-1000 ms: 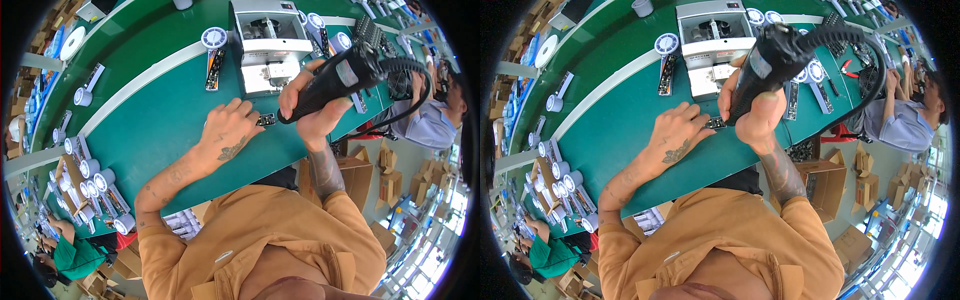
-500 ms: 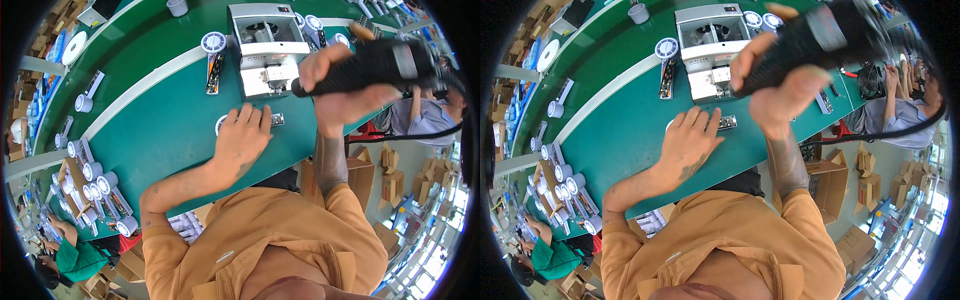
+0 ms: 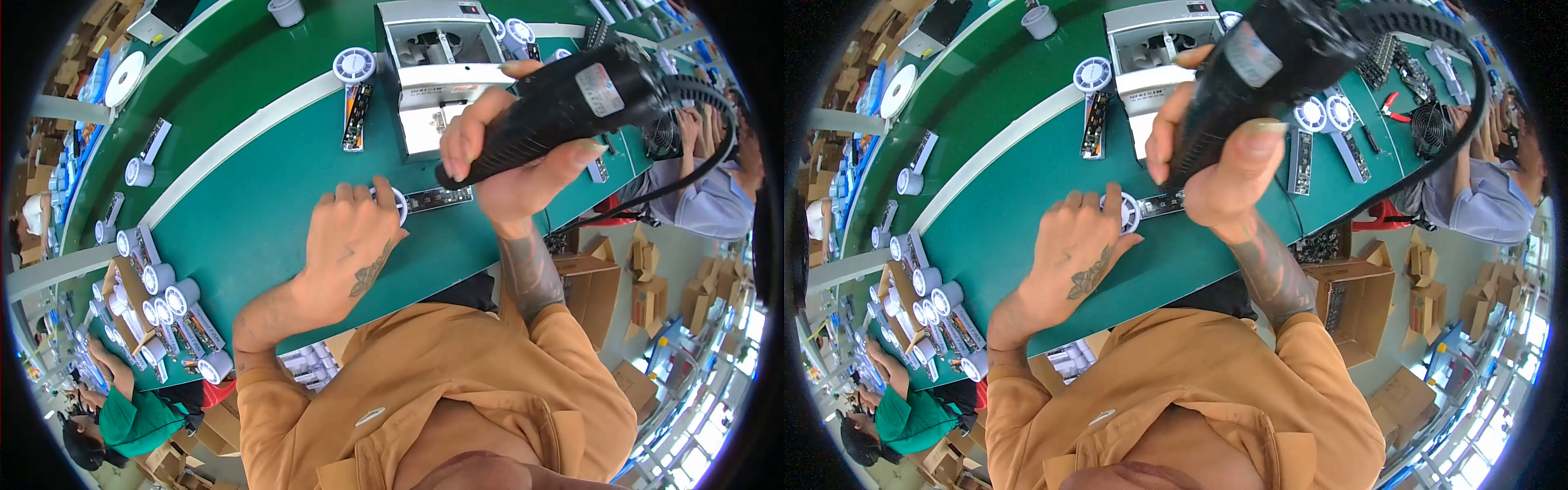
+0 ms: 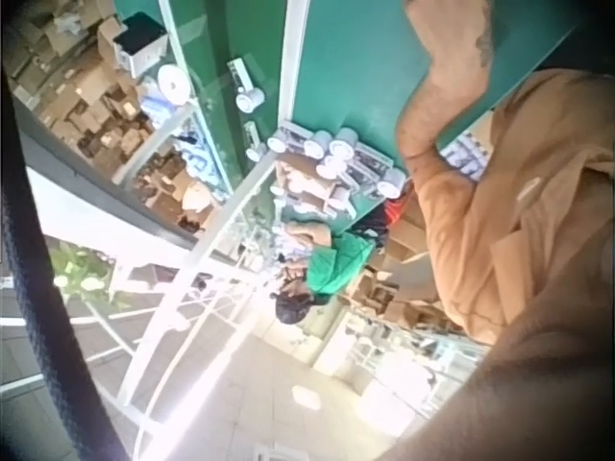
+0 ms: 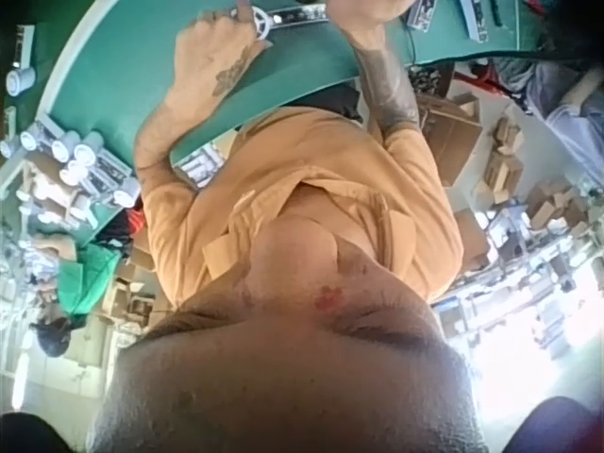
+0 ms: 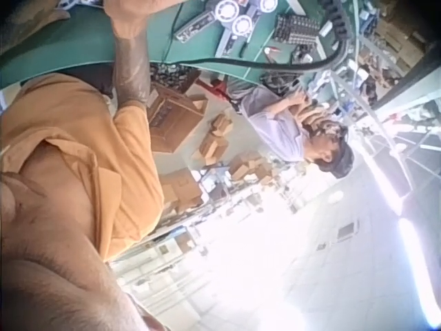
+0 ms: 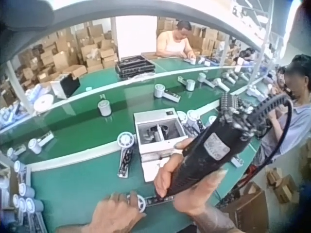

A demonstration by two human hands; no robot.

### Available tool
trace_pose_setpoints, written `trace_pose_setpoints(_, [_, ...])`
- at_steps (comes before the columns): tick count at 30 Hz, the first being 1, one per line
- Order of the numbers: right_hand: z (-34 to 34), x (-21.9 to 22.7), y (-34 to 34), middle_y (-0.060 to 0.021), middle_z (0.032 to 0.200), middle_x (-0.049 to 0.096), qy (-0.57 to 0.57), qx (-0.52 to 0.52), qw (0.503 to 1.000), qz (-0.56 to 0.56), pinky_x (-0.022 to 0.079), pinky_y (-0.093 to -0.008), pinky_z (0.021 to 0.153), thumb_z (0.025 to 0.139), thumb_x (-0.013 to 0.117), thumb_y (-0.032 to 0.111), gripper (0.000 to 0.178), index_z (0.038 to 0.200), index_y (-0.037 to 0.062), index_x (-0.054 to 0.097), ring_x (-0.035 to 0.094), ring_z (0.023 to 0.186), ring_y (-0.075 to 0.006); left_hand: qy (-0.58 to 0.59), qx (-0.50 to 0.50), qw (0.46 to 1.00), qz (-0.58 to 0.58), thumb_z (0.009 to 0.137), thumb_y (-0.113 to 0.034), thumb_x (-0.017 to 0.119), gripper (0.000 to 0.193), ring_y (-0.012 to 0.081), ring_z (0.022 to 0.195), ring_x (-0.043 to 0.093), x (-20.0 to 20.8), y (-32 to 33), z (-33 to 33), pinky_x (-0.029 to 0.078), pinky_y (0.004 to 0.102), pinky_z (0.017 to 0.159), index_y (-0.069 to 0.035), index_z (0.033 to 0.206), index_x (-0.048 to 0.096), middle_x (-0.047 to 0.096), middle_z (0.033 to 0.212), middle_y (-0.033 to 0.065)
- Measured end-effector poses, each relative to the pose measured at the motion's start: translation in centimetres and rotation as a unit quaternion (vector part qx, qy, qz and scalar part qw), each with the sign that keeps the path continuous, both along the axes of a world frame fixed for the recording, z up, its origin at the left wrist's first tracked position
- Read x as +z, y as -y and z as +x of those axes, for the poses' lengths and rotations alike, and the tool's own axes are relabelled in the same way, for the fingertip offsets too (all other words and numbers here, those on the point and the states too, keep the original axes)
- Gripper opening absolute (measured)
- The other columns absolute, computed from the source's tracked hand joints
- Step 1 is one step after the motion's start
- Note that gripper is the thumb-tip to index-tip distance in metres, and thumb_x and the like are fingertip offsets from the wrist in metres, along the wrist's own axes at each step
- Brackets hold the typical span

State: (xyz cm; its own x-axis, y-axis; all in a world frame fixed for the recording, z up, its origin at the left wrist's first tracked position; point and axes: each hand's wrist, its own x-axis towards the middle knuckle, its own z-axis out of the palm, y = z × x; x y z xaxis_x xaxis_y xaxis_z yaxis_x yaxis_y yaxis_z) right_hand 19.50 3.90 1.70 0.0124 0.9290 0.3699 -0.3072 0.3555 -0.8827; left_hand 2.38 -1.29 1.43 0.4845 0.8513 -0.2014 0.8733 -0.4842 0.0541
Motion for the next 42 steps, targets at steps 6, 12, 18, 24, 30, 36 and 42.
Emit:
trace_pose_setpoints(6, [-2.2, -0.4, -0.8, -0.0083, 0.061, 0.052, 0.024, 0.031, 0.999, -0.003, 0.041, -0.0297, 0.043, 0.082, 0.039, 0.088, 0.101, 0.125, -0.0031, 0.039, 0.048, 0.043, -0.0155, 0.02, 0.002, 1.0, 0.024, 0.079, -0.036, 0.079, 0.054, 0.0245, 0.079, 0.064, -0.3, 0.1, -0.1, 0.052, 0.035, 0.068, 0.005, 0.11, 0.06, 0.063, 0.08, 0.011])
trace_pose_setpoints(12, [-3.0, -1.7, -0.5, -0.0081, 0.06, 0.052, 0.003, 0.034, 0.999, 0.011, 0.04, -0.0279, 0.042, 0.084, 0.043, 0.085, 0.099, 0.121, -0.007, 0.041, 0.049, 0.043, -0.0146, 0.036, 0.002, 0.999, 0.025, 0.078, -0.035, 0.079, 0.05, 0.0257, 0.08, 0.064, -0.5, 0.0, -0.2, 0.051, 0.0357, 0.069, 0.004, 0.105, 0.061, 0.064, 0.081, 0.0121])
trace_pose_setpoints(18, [-3.6, -2.6, 0.2, -0.0073, 0.062, 0.056, 0.072, 0.034, 0.993, 0.092, 0.038, -0.0245, 0.043, 0.086, 0.044, 0.082, 0.1, 0.114, -0.0146, 0.047, 0.049, 0.048, -0.0101, 0.046, -0.027, 0.999, 0.006, 0.077, -0.033, 0.079, 0.043, 0.0272, 0.081, 0.062, -0.7, -0.2, -0.8, 0.051, 0.0383, 0.069, 0.001, 0.097, 0.062, 0.062, 0.082, 0.011])
trace_pose_setpoints(24, [-2.6, -2.1, -0.1, -0.0064, 0.063, 0.056, 0.043, 0.073, 0.994, 0.071, 0.038, -0.0243, 0.045, 0.087, 0.042, 0.082, 0.099, 0.115, -0.0135, 0.047, 0.05, 0.048, -0.0105, 0.074, -0.047, 0.994, 0.062, 0.076, -0.035, 0.082, 0.044, 0.0224, 0.069, 0.064, -1.1, -0.3, -0.7, 0.05, 0.0326, 0.06, -0.001, 0.089, 0.057, 0.062, 0.068, 0.0087])
trace_pose_setpoints(30, [-2.8, -3.8, 0.5, -0.0058, 0.074, 0.061, 0.037, 0.029, 0.994, 0.096, 0.042, -0.0231, 0.052, 0.091, 0.056, 0.064, 0.079, 0.119, -0.0095, 0.049, 0.053, 0.058, -0.0082, 0.052, -0.019, 0.998, -0.002, 0.077, -0.032, 0.08, 0.042, 0.0287, 0.078, 0.063, -0.9, -0.6, -0.4, 0.051, 0.0403, 0.066, 0.001, 0.097, 0.063, 0.063, 0.081, 0.0127])
trace_pose_setpoints(36, [-1.1, -0.8, 0.5, -0.0092, 0.069, 0.058, 0.011, 0.003, 1.0, 0.024, 0.042, -0.0262, 0.046, 0.082, 0.041, 0.087, 0.098, 0.114, -0.0053, 0.05, 0.053, 0.05, -0.014, 0.07, -0.03, 0.994, 0.082, 0.075, -0.035, 0.082, 0.043, 0.0226, 0.07, 0.064, -1.0, -0.4, -0.5, 0.051, 0.0332, 0.062, -0.001, 0.088, 0.059, 0.064, 0.071, 0.009])
trace_pose_setpoints(42, [3.3, 1.6, -3.7, -0.0079, 0.061, 0.052, 0.057, -0.064, 0.985, 0.151, 0.043, -0.0288, 0.044, 0.085, 0.031, 0.087, 0.098, 0.122, -0.003, 0.043, 0.049, 0.044, -0.0171, 0.04, -0.008, 0.999, -0.008, 0.079, -0.032, 0.08, 0.049, 0.0285, 0.081, 0.064, -0.2, -0.4, 0.0, 0.051, 0.0381, 0.067, 0.004, 0.107, 0.06, 0.064, 0.08, 0.0145])
